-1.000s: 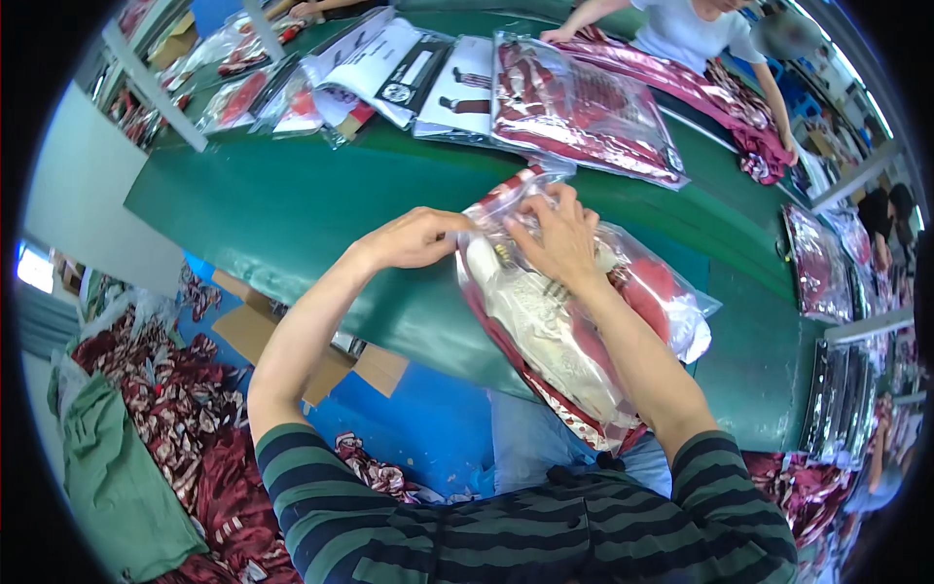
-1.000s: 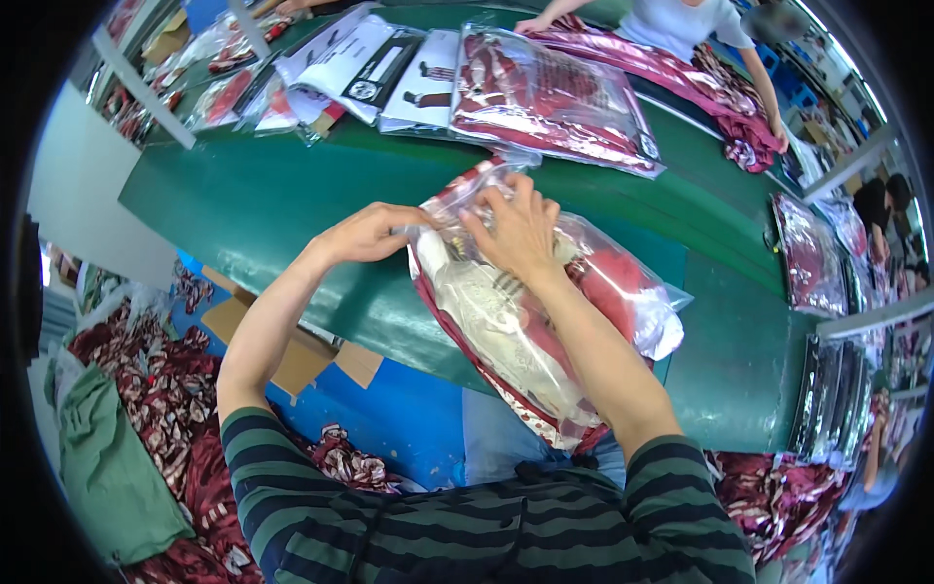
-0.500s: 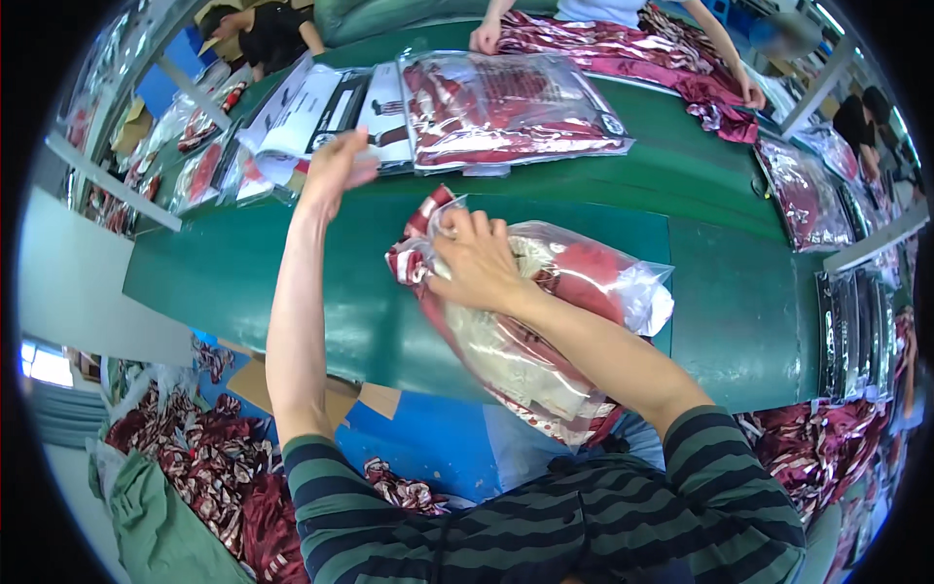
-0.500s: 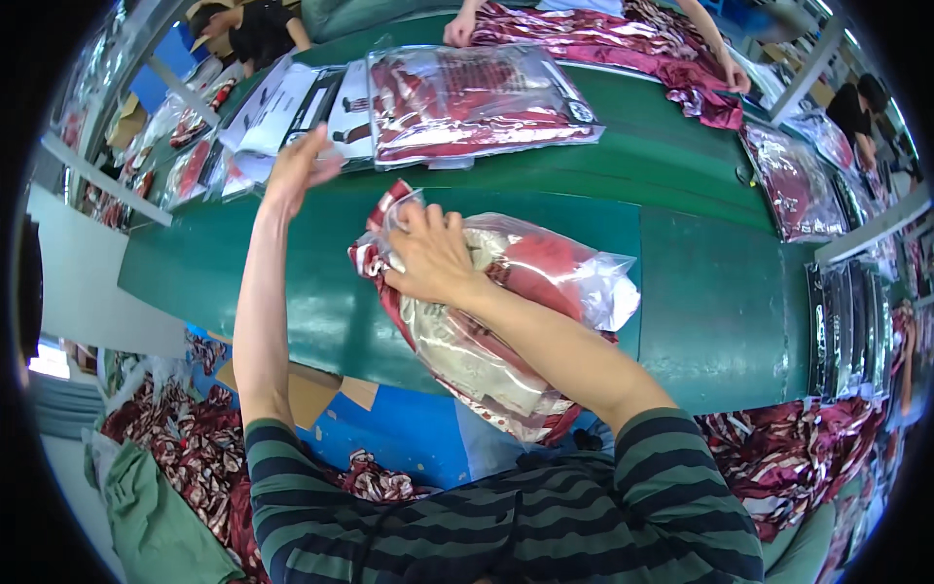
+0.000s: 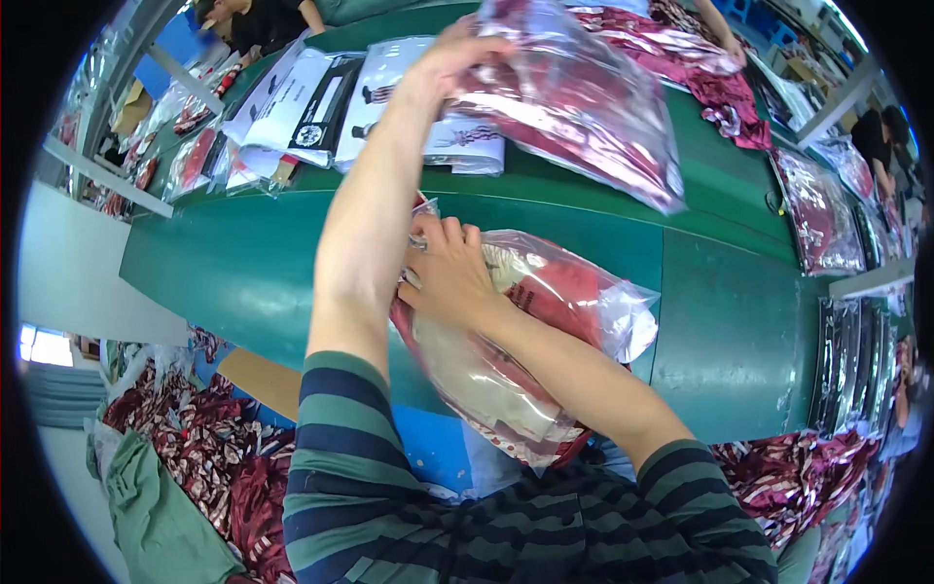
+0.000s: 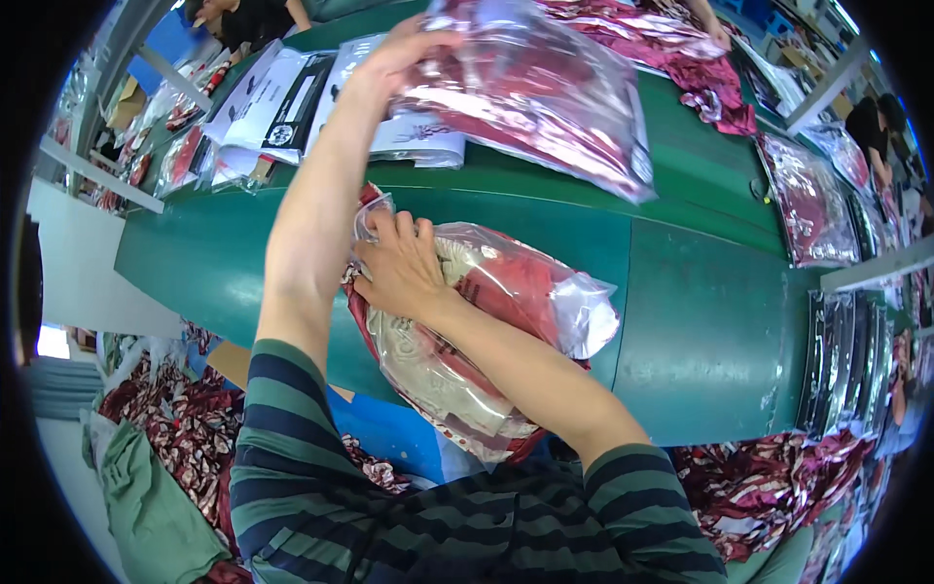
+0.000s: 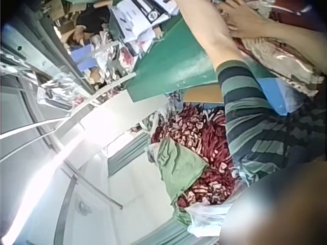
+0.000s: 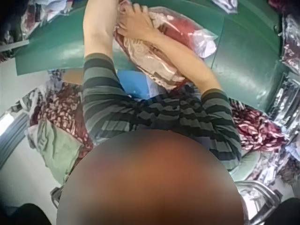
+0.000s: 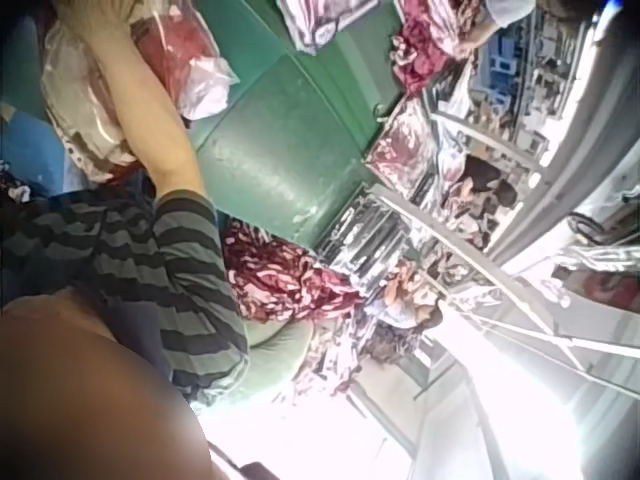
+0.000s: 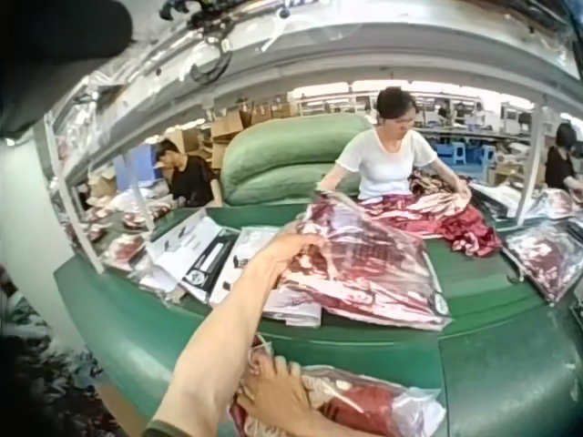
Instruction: Fold a piece of textile and place it into a plastic packaging bag with an instruction insert.
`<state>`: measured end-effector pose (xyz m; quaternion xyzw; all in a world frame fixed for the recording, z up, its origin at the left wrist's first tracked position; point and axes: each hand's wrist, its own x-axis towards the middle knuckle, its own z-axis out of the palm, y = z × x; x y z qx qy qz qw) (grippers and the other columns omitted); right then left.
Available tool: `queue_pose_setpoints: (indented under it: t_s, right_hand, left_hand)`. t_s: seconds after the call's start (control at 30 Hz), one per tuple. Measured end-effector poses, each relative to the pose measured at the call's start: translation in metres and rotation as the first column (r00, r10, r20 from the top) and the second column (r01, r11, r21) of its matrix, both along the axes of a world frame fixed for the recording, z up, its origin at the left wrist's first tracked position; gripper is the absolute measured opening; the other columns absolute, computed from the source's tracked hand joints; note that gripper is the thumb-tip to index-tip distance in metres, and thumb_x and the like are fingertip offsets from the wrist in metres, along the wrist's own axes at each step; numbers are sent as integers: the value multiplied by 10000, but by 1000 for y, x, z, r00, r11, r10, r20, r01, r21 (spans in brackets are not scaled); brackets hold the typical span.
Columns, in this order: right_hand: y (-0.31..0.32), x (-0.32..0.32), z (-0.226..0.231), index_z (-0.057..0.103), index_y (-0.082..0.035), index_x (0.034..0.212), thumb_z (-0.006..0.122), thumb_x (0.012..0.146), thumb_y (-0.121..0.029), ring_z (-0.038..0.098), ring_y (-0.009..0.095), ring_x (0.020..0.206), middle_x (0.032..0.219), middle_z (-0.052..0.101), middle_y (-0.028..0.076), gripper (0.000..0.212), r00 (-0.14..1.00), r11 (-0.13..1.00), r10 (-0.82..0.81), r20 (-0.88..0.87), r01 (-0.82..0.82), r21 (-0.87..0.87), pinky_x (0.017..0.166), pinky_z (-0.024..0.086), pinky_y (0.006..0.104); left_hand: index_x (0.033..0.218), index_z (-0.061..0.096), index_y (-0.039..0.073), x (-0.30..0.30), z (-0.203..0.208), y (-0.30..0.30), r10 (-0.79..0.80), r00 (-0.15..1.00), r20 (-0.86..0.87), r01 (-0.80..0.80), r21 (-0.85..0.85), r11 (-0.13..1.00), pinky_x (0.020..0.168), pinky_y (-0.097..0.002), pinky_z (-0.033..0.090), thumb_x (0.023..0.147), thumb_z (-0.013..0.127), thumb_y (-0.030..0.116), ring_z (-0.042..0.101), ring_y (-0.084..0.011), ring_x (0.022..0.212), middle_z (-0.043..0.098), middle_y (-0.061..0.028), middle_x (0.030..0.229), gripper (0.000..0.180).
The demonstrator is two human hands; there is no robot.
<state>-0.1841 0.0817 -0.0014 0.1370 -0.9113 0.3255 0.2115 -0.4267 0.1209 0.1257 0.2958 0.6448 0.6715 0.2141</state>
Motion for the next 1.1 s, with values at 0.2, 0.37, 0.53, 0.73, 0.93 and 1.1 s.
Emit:
queue_pose_setpoints:
  t_s: [0.2,0.37,0.53,0.73,0.93,1.1]
  right_hand:
    - [-17,-1,-10,731,-102,1104,669,790,-301,401,306,1005,1242,477,122,377,985,996,42,-166,-54,-65,891,296,428]
    - [2,5,5,713,-58,1090,663,798,-315,409,316,1042,1277,478,119,392,999,999,43,31,-44,28,921,295,417]
    - [-3,10,13,718,-71,1101,656,799,-326,413,328,1025,1290,479,135,400,997,998,51,53,-52,26,909,303,419]
    - [-15,20,8,732,-88,1075,654,807,-343,422,345,1006,1308,468,155,378,998,1000,20,55,-21,18,885,323,426]
    - [-15,34,9,738,-96,1067,650,817,-363,437,360,1026,1361,448,160,377,998,1000,-9,57,8,20,889,340,429]
    - [-21,53,21,740,-100,1064,651,813,-392,456,356,1049,1417,438,151,395,999,999,37,35,-38,28,916,346,431]
  left_hand:
    - [1453,489,-3,-20,-77,63,137,779,-612,-399,-314,861,1008,-413,514,903,695,187,605,-399,1209,584,-223,1379,617]
    - [1415,555,186,47,-66,-20,-608,88,-789,-315,-601,735,1235,-520,258,710,666,15,350,-336,1471,542,-60,1462,734]
    - [1368,582,178,63,-71,-38,-828,22,-561,-480,-732,483,1238,-647,104,724,667,94,249,-327,1518,566,-26,1401,656]
    - [1211,639,133,97,-77,-30,-824,-153,-546,-610,-603,513,1089,-671,324,823,636,221,485,-338,1313,648,-62,1187,398]
    - [902,577,126,97,-25,-38,-397,-406,-823,-599,-89,796,723,-386,537,836,606,155,660,-270,786,662,-66,849,79]
    - [1226,603,135,133,121,-157,-20,15,-1000,-618,-24,786,687,-432,507,904,611,38,667,-340,760,717,-90,1003,336]
